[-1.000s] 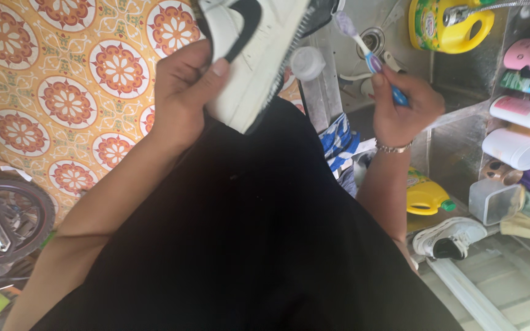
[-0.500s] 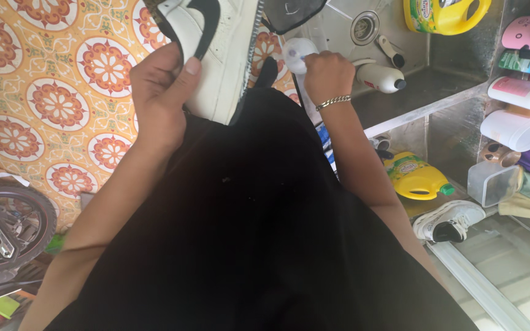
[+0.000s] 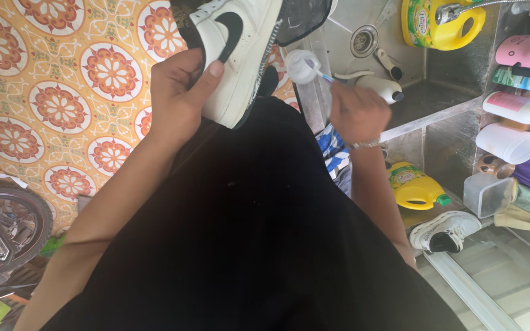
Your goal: The person scrubs a white sneaker with a toothbrush over a sink. They rotate the shoe to clean different areas, including the toe box, sides, and heel, while holding the shoe in one hand and the brush in the other.
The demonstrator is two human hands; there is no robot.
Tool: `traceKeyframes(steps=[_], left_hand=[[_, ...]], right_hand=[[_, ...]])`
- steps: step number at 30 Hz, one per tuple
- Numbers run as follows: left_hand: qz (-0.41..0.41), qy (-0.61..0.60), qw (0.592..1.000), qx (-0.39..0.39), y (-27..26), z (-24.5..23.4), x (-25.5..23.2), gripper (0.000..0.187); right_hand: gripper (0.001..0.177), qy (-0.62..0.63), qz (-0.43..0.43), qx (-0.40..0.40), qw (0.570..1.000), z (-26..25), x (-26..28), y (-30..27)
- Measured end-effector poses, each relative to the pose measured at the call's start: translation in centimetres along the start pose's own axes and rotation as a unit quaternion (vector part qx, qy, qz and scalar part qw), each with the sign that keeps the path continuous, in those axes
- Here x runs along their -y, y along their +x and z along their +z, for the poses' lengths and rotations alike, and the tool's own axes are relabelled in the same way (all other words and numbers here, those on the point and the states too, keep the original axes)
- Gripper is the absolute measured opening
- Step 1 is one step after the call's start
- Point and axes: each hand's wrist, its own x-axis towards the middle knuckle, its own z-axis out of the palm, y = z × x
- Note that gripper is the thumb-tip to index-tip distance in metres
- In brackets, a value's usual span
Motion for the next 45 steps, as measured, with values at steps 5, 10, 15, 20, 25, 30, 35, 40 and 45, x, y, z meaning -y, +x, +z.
traceKeyframes(steps=[5,10,15,20,25,30,35,40,45], left_hand=[[0.014,0.071,0.997,0.026,0.9,0.4,0.2,0.032],[0.027,0.034,0.996,0.080,0.6,1.3,-1.3,0.017],[0.067,0.129,0.984,0.106,0.1,1.6,-3.8,0.021],[0.078,0.139,0.981,0.112,-0.4,1.5,-4.9,0.021],[0.084,0.173,0.975,0.111,-0.7,0.9,-5.2,0.038],[0.094,0.176,0.975,0.100,-1.1,0.5,-5.4,0.037],[0.101,0.154,0.978,0.099,-1.3,0.7,-5.7,0.028],[0.102,0.172,0.975,0.097,-1.6,0.7,-5.8,0.025],[0.096,0.141,0.980,0.099,-1.6,0.7,-5.7,0.024]], right_hand=[[0.018,0.218,0.111,-0.093,0.965,-3.7,0.2,-1.0],[0.015,0.365,0.184,-0.156,0.899,-4.2,0.4,-1.9],[0.015,0.411,0.208,-0.181,0.869,-3.4,0.3,-1.2],[0.015,0.361,0.157,-0.172,0.903,-4.1,1.0,-1.0],[0.014,0.380,0.110,-0.153,0.906,-4.5,1.1,-0.5],[0.013,0.365,0.180,-0.197,0.892,-4.5,1.3,-0.1],[0.017,0.315,0.015,-0.150,0.937,-5.2,1.5,0.3],[0.011,0.313,0.148,-0.188,0.919,-5.6,1.4,0.3],[0.015,0.364,0.030,-0.144,0.920,-5.4,1.5,0.0]])
